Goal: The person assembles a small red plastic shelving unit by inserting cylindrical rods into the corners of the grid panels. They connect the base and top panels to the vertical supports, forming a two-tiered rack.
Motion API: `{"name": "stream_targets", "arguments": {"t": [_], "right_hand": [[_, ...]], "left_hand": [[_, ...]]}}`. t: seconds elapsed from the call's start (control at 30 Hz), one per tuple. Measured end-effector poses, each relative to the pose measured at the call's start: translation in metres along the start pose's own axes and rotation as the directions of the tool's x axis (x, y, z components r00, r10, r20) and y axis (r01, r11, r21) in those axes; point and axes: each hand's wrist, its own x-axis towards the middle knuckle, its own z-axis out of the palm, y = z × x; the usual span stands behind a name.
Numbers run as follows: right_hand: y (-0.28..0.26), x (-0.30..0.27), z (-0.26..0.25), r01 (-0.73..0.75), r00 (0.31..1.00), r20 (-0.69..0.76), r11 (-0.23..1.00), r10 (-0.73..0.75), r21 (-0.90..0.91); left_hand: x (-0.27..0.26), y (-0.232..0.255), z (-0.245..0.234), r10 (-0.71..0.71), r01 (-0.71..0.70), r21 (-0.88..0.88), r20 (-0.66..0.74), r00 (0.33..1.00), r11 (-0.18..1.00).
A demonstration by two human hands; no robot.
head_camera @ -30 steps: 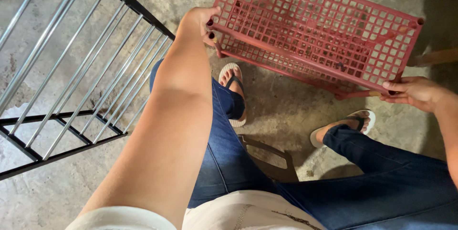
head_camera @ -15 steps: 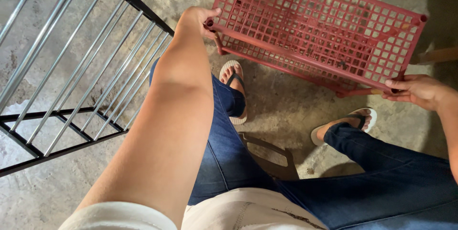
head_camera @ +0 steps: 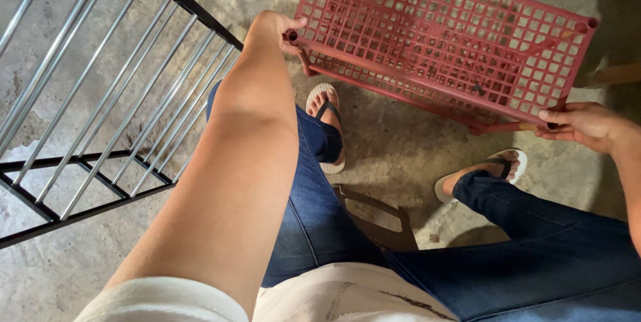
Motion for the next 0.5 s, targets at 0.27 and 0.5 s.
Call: {"name": "stream_targets", "arguments": {"t": [0.27,0.5], "right_hand": [[0.037,0.052,-0.023,0.032,0.986,0.158,0.993,-0.05,0.114],[0.056,0.07,-0.024,0.043,0.994,0.1,0.995,-0.051,0.088]], "left_hand": [[0.044,0.002,-0.004,-0.067,0.042,0.248,0.094,0.993,0.968],[0.031,0.044,-0.019,0.413,-0.293,0.726,0.014,0.911,0.623]]}}
